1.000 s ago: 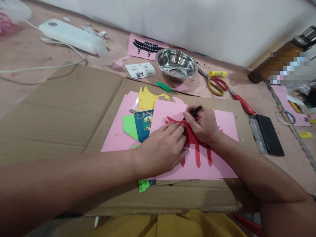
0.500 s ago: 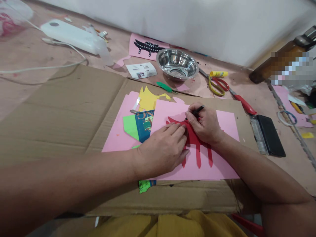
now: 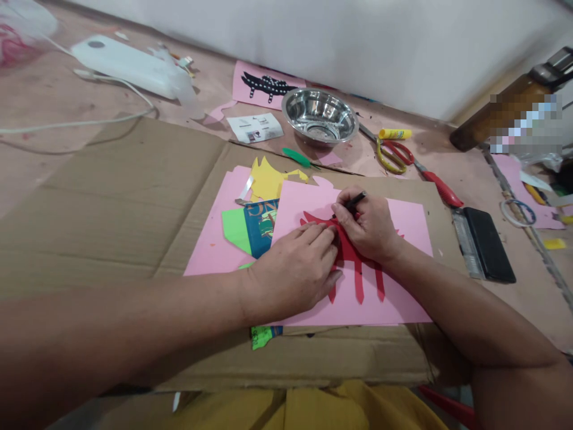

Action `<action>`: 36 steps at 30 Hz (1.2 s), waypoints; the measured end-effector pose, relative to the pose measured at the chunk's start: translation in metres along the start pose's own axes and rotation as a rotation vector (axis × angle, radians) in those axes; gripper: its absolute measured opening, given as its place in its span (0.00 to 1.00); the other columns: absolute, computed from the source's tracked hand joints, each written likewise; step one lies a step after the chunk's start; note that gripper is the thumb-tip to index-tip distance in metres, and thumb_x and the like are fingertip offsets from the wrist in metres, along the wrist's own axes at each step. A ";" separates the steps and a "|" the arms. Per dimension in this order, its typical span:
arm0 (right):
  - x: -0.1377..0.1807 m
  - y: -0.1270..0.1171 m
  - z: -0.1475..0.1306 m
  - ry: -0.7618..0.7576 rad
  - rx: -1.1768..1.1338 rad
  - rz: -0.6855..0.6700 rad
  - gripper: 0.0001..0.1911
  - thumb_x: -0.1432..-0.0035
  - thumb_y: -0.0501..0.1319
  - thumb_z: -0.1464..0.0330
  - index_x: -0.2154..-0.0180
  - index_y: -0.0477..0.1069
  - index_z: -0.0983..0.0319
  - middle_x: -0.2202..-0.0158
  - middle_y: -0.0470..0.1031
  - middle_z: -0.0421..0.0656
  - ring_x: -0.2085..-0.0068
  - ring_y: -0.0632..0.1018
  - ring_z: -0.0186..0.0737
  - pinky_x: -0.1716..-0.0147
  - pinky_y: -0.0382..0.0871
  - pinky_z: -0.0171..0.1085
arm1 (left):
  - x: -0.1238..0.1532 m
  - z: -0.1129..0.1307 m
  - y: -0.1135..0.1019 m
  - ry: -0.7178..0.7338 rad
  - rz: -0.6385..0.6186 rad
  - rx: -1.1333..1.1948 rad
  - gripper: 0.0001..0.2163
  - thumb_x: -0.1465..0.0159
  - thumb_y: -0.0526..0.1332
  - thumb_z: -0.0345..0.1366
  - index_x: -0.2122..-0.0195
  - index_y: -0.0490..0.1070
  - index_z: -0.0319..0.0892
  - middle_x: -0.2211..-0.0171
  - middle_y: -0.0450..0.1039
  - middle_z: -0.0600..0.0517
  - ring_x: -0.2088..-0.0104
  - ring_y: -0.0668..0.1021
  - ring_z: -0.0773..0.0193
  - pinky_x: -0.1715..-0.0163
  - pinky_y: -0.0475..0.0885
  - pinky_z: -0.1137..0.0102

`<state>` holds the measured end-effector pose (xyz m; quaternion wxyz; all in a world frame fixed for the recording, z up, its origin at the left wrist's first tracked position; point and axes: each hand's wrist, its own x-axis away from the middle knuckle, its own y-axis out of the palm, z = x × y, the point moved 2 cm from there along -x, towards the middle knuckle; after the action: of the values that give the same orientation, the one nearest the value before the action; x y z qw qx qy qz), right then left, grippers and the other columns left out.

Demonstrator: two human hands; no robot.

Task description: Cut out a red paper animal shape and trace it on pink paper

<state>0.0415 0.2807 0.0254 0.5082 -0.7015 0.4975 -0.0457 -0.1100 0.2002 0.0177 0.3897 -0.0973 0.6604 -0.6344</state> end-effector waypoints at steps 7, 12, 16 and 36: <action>-0.001 0.000 -0.001 -0.006 0.004 -0.021 0.05 0.38 0.57 0.67 0.67 0.67 0.59 0.73 0.74 0.40 0.71 0.73 0.37 0.69 0.66 0.36 | 0.000 0.000 0.000 -0.003 -0.002 -0.005 0.17 0.31 0.57 0.40 0.55 0.75 0.29 0.54 0.76 0.34 0.52 0.78 0.49 0.47 0.73 0.56; 0.000 -0.001 -0.001 -0.022 -0.010 -0.001 0.05 0.38 0.57 0.67 0.67 0.67 0.60 0.73 0.74 0.40 0.71 0.74 0.37 0.69 0.66 0.36 | 0.000 -0.001 0.001 0.005 0.000 -0.025 0.17 0.31 0.56 0.40 0.55 0.75 0.29 0.54 0.76 0.35 0.52 0.78 0.49 0.47 0.73 0.57; 0.001 -0.002 0.001 -0.010 -0.009 0.008 0.05 0.38 0.58 0.67 0.67 0.68 0.60 0.73 0.74 0.40 0.71 0.74 0.37 0.69 0.66 0.37 | 0.000 0.000 0.000 -0.001 0.001 -0.032 0.17 0.31 0.56 0.40 0.54 0.75 0.29 0.53 0.76 0.35 0.52 0.78 0.49 0.47 0.73 0.57; 0.001 -0.001 0.013 0.330 -0.479 0.103 0.16 0.39 0.64 0.54 0.65 0.68 0.60 0.70 0.74 0.39 0.71 0.73 0.32 0.72 0.67 0.34 | 0.002 0.001 -0.002 -0.009 -0.084 -0.036 0.19 0.29 0.54 0.40 0.48 0.73 0.28 0.47 0.73 0.34 0.48 0.76 0.50 0.45 0.71 0.59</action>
<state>0.0505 0.2886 0.0196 0.2420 -0.7585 0.6049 -0.0146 -0.1111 0.1980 0.0190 0.3639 -0.1351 0.6653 -0.6378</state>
